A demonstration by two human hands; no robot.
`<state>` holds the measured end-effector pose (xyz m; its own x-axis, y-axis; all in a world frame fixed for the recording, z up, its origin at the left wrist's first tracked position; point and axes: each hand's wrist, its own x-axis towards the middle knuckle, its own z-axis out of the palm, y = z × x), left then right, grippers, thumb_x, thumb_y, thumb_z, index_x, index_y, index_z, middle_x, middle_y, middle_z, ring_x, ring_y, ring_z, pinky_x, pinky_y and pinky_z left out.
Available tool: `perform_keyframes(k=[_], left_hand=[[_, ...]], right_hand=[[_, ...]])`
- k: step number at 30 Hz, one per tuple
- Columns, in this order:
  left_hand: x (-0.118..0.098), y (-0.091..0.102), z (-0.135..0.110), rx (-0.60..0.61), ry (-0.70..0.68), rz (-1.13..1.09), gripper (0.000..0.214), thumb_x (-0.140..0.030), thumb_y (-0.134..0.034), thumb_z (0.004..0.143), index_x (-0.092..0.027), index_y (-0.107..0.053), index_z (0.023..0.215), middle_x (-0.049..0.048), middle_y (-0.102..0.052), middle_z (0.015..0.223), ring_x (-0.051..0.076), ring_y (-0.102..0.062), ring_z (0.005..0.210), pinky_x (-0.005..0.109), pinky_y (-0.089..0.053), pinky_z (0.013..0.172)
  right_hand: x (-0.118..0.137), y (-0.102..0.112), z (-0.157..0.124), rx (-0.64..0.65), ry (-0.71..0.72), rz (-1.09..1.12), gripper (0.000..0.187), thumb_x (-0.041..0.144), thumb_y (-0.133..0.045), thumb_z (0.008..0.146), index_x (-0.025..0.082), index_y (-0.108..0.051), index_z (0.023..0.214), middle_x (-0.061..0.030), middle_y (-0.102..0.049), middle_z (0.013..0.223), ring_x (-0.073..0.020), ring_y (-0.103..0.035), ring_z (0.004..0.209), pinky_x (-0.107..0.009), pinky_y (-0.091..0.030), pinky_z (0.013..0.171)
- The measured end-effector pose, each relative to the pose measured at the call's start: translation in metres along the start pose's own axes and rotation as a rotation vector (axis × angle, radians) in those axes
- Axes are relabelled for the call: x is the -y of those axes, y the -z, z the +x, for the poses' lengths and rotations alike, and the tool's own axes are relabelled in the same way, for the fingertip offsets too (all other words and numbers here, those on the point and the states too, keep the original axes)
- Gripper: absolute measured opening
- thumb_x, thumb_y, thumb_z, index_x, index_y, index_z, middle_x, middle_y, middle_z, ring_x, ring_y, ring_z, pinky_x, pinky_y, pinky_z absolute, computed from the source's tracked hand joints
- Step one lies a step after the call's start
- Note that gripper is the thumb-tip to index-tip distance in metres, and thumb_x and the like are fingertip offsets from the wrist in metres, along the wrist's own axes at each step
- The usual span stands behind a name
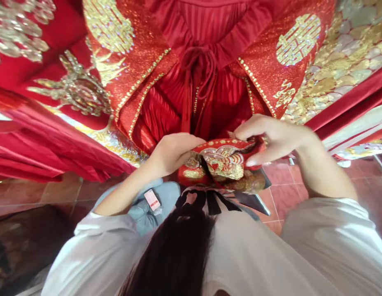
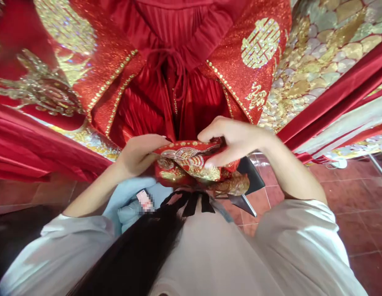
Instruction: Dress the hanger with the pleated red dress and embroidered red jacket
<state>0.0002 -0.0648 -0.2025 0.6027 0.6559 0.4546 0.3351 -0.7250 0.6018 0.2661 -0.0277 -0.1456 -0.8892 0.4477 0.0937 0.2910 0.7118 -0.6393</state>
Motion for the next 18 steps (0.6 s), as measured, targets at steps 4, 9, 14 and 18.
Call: perform_keyframes(k=[4,9,14,18], left_hand=[[-0.014,0.033,0.002,-0.160,0.071,0.070,0.024,-0.019,-0.046,0.087,-0.018,-0.068,0.095,0.0038,-0.068,0.087,0.017,-0.064,0.078,0.028,-0.050,0.075],[-0.003,0.037,0.002,0.037,0.259,-0.147,0.026,-0.026,-0.068,0.075,-0.016,-0.066,0.099,0.0023,-0.065,0.085,0.018,-0.063,0.074,0.028,-0.052,0.073],[0.027,-0.016,0.017,-0.066,0.292,-0.271,0.046,-0.027,-0.075,0.066,-0.014,-0.060,0.107,0.0054,-0.064,0.102,0.024,-0.061,0.096,0.035,-0.050,0.088],[0.063,-0.031,0.008,-0.072,0.437,-0.503,0.009,-0.020,-0.059,0.068,-0.013,-0.059,0.075,0.0024,-0.063,0.073,0.018,-0.060,0.071,0.030,-0.052,0.070]], right_hand=[[-0.022,0.024,0.014,0.095,-0.099,0.001,0.038,0.043,-0.068,0.079,0.016,-0.051,0.056,0.0054,-0.039,0.052,-0.0048,-0.036,0.050,-0.023,-0.033,0.053],[-0.005,0.024,0.031,-0.399,-0.045,-0.255,0.023,0.024,-0.053,0.088,0.016,-0.060,0.067,0.0003,-0.054,0.064,-0.0068,-0.046,0.060,-0.025,-0.033,0.058],[0.015,0.008,0.057,-0.504,-0.139,-0.244,0.021,0.013,-0.047,0.086,0.013,-0.064,0.074,-0.0011,-0.061,0.070,-0.0095,-0.053,0.065,-0.024,-0.037,0.062],[-0.003,0.001,0.069,-0.425,-0.157,-0.254,0.020,0.019,-0.055,0.083,0.012,-0.059,0.065,0.0020,-0.047,0.057,-0.0080,-0.044,0.059,-0.024,-0.034,0.059]])
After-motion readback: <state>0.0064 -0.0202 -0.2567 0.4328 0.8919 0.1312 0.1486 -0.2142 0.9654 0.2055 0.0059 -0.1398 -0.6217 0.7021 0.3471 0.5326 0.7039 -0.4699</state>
